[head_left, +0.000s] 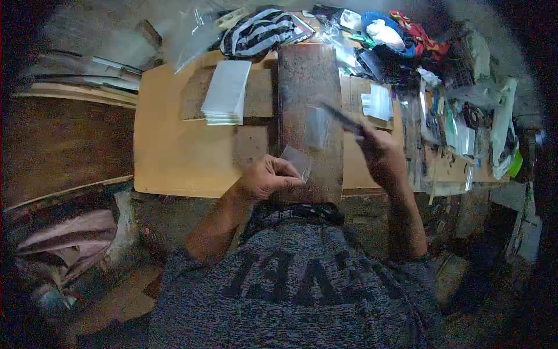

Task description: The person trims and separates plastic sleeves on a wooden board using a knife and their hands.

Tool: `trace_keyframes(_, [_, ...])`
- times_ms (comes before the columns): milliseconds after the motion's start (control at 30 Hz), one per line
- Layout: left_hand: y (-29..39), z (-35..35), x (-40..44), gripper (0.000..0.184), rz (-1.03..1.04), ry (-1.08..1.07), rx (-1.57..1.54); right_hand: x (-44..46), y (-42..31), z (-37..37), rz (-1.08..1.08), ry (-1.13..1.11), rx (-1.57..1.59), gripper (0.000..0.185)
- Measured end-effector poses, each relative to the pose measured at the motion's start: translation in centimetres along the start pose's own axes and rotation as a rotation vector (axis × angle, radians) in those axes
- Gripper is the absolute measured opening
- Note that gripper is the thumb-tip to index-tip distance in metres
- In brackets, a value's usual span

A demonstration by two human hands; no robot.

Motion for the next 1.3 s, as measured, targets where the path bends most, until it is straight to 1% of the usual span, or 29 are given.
trace_keyframes(33, [0.2, -0.3, 0.0, 0.011, 0.052, 0.046, 0.006, 0.0, 0.1, 0.3, -0.005, 0.000, 0.001, 0.039])
trace_keyframes(67, [0.1, -0.2, 0.2, 0.011, 0.054, 0.048, 0.006, 0.0, 1.0, 0.5, 0.116, 0.016, 0.303, 0.034])
trace_keyframes(100, [0.6, -0.4, 0.6, 0.010, 0.131, 0.107, 0.011, -0.2, 1.8, 1.0, 0.238, 0.032, 0.605, 0.029])
trace_keyframes(133, [1.2, -0.6, 1.0, 0.009, 0.208, 0.165, 0.015, -0.6, 1.2, 3.1, 0.337, -0.152, 0.776, 0.026])
trace_keyframes(167, [1.1, -0.2, 1.6, 0.009, 0.211, 0.165, 0.014, -0.5, 1.1, 4.8, 0.131, -0.167, 0.703, 0.028])
trace_keyframes(233, [0.8, -1.0, 2.3, 0.009, 0.266, 0.330, -0.173, -2.0, -1.3, 9.0, 0.197, -0.250, 1.094, 0.029])
trace_keyframes(267, [1.2, -0.5, 2.5, 0.009, 0.268, 0.331, -0.173, -1.8, -2.2, 9.6, 0.195, -0.251, 1.093, 0.029])
trace_keyframes(333, [2.6, 0.6, 2.5, 0.011, 0.347, 0.292, -0.294, -1.7, -3.1, 10.5, 0.243, -0.250, 1.231, 0.030])
trace_keyframes(367, [2.5, 0.4, 2.6, 0.011, 0.347, 0.291, -0.293, -1.6, -2.9, 10.5, 0.243, -0.248, 1.231, 0.030])
trace_keyframes(433, [2.8, -0.5, 2.4, 0.010, 0.428, 0.256, -0.371, -1.4, -3.0, 10.8, 0.183, -0.367, 1.114, 0.030])
trace_keyframes(467, [2.8, -0.9, 2.3, 0.010, 0.426, 0.256, -0.371, -1.3, -3.0, 10.6, 0.185, -0.367, 1.114, 0.030])
trace_keyframes(533, [2.8, -1.8, 1.7, 0.009, 0.318, 0.369, -0.135, -1.1, -3.5, 9.5, 0.148, -0.375, 1.161, 0.019])
trace_keyframes(567, [2.8, -1.8, 1.7, 0.009, 0.318, 0.369, -0.135, -1.1, -3.4, 8.8, 0.148, -0.375, 1.160, 0.019])
trace_keyframes(633, [3.7, -2.0, 0.9, 0.008, 0.430, 0.421, -0.047, -1.3, -2.4, 8.6, 0.332, -0.359, 1.351, 0.019])
trace_keyframes(667, [3.6, -1.9, 0.8, 0.008, 0.430, 0.422, -0.048, -1.5, -1.6, 9.1, 0.384, -0.282, 1.369, 0.017])
trace_keyframes(767, [2.9, -2.0, 0.7, 0.009, 0.446, 0.473, -0.096, -1.8, -2.4, 8.5, 0.422, -0.264, 1.343, 0.015])
trace_keyframes(833, [2.3, -2.3, 0.7, 0.010, 0.475, 0.503, -0.205, -2.3, -1.9, 9.4, 0.439, -0.296, 1.327, 0.016])
trace_keyframes(900, [2.6, -2.5, 0.8, 0.011, 0.501, 0.490, -0.179, -2.6, -1.7, 10.0, 0.455, -0.327, 1.310, 0.019])
trace_keyframes(967, [2.7, -2.7, 0.7, 0.011, 0.527, 0.477, -0.153, -2.1, -1.6, 9.5, 0.428, -0.262, 1.347, 0.013])
trace_keyframes(1000, [2.5, -2.9, 0.6, 0.012, 0.523, 0.485, -0.152, -2.1, -1.6, 9.4, 0.428, -0.262, 1.347, 0.013])
trace_keyframes(1067, [2.3, -3.3, 0.3, 0.012, 0.518, 0.493, -0.151, -2.1, -0.9, 8.9, 0.483, -0.215, 1.275, 0.012])
trace_keyframes(1133, [1.8, -3.0, 0.3, 0.015, 0.419, 0.457, -0.018, -1.7, -0.8, 8.3, 0.462, -0.183, 1.229, 0.013])
trace_keyframes(1167, [2.0, -3.3, 0.1, 0.015, 0.418, 0.456, -0.018, -1.5, -0.7, 7.7, 0.442, -0.152, 1.183, 0.014])
trace_keyframes(1200, [2.5, -2.7, 0.3, 0.017, 0.374, 0.376, 0.134, -1.4, -0.9, 7.1, 0.444, -0.152, 1.183, 0.014])
trace_keyframes(1233, [2.7, -1.9, 0.5, 0.018, 0.330, 0.295, 0.284, -1.0, -1.9, 6.2, 0.348, -0.205, 1.106, 0.014])
trace_keyframes(1267, [2.8, -1.9, 0.6, 0.018, 0.329, 0.295, 0.283, -0.8, -2.8, 5.7, 0.254, -0.257, 1.026, 0.014])
trace_keyframes(1300, [2.3, -1.3, 1.0, 0.018, 0.275, 0.235, 0.267, -0.8, -2.7, 5.9, 0.254, -0.258, 1.026, 0.014])
Point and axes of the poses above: each hand's wrist, its own x-axis towards the middle knuckle, its own z-axis out of the palm, y = z × x, the point moved 9 cm from there along x, towards the middle knuckle, and after that the axes turned 2 degrees about -y, right-handed, at the moved point
